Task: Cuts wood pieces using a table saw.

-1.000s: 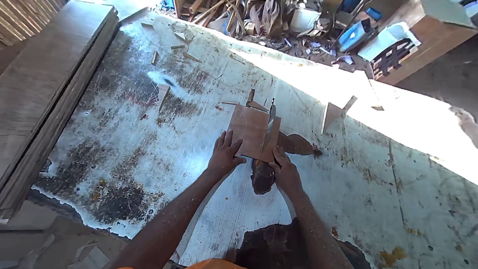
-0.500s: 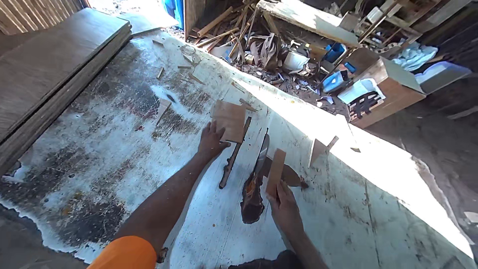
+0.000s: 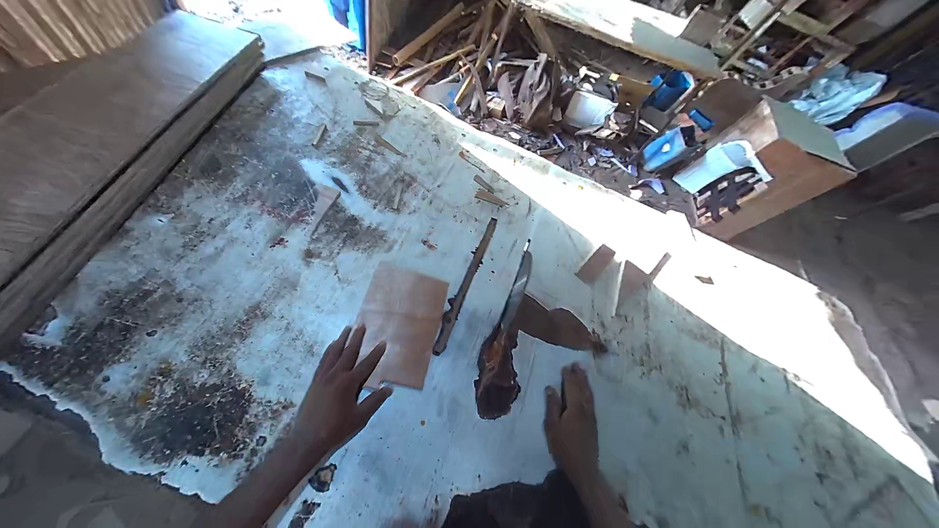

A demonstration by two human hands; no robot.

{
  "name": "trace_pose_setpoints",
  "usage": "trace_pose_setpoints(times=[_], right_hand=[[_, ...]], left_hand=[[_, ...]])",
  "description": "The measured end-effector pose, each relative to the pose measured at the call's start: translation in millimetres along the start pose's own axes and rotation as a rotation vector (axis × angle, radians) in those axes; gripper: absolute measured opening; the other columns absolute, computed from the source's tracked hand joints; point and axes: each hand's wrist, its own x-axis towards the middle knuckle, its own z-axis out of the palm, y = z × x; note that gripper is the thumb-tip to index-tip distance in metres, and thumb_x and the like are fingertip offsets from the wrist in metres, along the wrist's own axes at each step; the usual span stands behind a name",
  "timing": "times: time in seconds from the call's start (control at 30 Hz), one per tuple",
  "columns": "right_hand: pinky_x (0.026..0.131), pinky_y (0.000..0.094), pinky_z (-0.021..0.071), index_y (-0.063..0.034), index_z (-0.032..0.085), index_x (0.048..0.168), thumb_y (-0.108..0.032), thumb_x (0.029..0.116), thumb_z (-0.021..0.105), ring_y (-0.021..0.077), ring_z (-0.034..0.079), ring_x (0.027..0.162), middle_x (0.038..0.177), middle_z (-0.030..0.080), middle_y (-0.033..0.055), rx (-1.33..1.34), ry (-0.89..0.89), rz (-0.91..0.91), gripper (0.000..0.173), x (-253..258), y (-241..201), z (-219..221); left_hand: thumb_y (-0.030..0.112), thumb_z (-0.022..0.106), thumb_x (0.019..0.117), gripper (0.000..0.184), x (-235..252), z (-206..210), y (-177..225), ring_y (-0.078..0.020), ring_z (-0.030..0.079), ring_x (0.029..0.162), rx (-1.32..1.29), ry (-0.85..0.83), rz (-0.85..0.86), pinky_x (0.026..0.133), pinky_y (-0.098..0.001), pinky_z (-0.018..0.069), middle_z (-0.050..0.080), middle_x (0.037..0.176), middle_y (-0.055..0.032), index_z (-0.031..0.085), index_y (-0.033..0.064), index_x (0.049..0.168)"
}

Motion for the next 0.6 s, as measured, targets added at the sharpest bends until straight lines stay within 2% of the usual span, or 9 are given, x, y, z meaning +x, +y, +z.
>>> trace_pose_setpoints(times=[0.1,0.17,0.23,0.3,0.37,0.43,0.5,0.57,0.6], right_hand=[[0.123,0.0459,0.0365,-0.0045,0.055,0.147,-0.04,0.101,0.054,0.0278,0.039,0.15,0.158,0.046,0.0154,0.168,-0.021,-0.037,0.058,-69.3,-8.1,-8.9],[0.124,0.0429,0.0355,-0.0057,0.052,0.149,-0.042,0.097,0.063,0.0244,0.038,0.151,0.159,0.046,0.0135,0.284,-0.092,-0.114,0.065,-102.6,-13.4,-22.3],[0.126,0.0473,0.032,-0.0104,0.049,0.153,-0.053,0.0915,0.07,0.0255,0.033,0.154,0.162,0.041,0.0116,0.288,-0.181,-0.25,0.077,-122.6,-20.1,-37.7],[0.127,0.0562,0.0224,-0.0226,0.045,0.156,-0.067,0.0863,0.067,0.0272,0.022,0.157,0.167,0.034,0.0033,0.157,-0.292,-0.358,0.086,-132.3,-23.2,-49.1],[0.128,0.0586,0.0181,-0.0307,0.045,0.156,-0.075,0.0862,0.06,0.0271,0.017,0.159,0.169,0.03,-0.0005,0.058,-0.356,-0.363,0.084,-141.8,-16.1,-52.4],[0.128,0.057,0.0201,-0.0285,0.045,0.156,-0.078,0.0878,0.055,0.0269,0.018,0.159,0.168,0.031,0.0019,0.034,-0.327,-0.296,0.085,-152.3,-5.2,-51.8],[0.128,0.0529,0.0225,-0.0217,0.045,0.157,-0.074,0.0902,0.055,0.0268,0.019,0.158,0.168,0.032,0.0053,0.051,-0.267,-0.225,0.085,-155.5,1.4,-51.3],[0.128,0.0518,0.0221,-0.0162,0.044,0.157,-0.07,0.0912,0.057,0.0283,0.018,0.158,0.167,0.032,0.009,0.075,-0.227,-0.174,0.086,-158.2,1.1,-50.0],[0.128,0.0516,0.0223,-0.0137,0.044,0.157,-0.068,0.0912,0.058,0.0293,0.018,0.158,0.167,0.032,0.0109,0.08,-0.208,-0.161,0.086,-159.4,-1.4,-48.7]], left_hand=[[0.068,0.064,0.0868,0.068,-60.4,-6.2,4.4,-0.0272,0.018,0.158,-0.065,-0.074,0.134,0.125,-0.0528,0.028,0.027,0.17,0.0002,0.053,0.0415,0.148],[0.063,0.068,0.0872,0.062,-82.5,-12.3,10.2,-0.0252,0.021,0.158,-0.142,-0.178,0.326,0.126,-0.051,0.0299,0.033,0.167,0.0041,0.055,0.0438,0.145],[0.054,0.07,0.0911,0.056,-81.0,-18.7,23.7,-0.0217,0.02,0.158,-0.19,-0.34,0.553,0.128,-0.0487,0.0257,0.034,0.166,0.0071,0.057,0.0415,0.144],[0.043,0.06,0.1003,0.044,-64.1,-16.1,43.9,-0.0188,0.021,0.158,-0.177,-0.403,0.676,0.129,-0.0508,0.0216,0.036,0.166,0.0071,0.058,0.0366,0.144],[0.039,0.05,0.1055,0.039,-51.3,-2.7,61.0,-0.0162,0.027,0.156,-0.099,-0.284,0.584,0.127,-0.0496,0.0267,0.041,0.163,0.0078,0.059,0.0351,0.143],[0.048,0.054,0.1024,0.043,-46.7,16.9,76.4,-0.0157,0.03,0.154,-0.082,-0.158,0.37,0.125,-0.0456,0.0308,0.043,0.161,0.0067,0.061,0.0326,0.142],[0.055,0.055,0.0994,0.053,-48.8,27.3,93.8,-0.0153,0.034,0.152,-0.138,-0.162,0.216,0.124,-0.0437,0.0322,0.045,0.159,0.0056,0.059,0.0294,0.145],[0.058,0.056,0.0979,0.058,-59.4,32.1,108.7,-0.016,0.037,0.15,-0.18,-0.237,0.187,0.124,-0.0427,0.0314,0.05,0.156,0.0034,0.059,0.0263,0.146],[0.059,0.058,0.0966,0.061,-65.6,34.5,113.5,-0.0167,0.034,0.152,-0.185,-0.275,0.196,0.125,-0.0429,0.0295,0.048,0.158,0.0024,0.057,0.0258,0.148]])
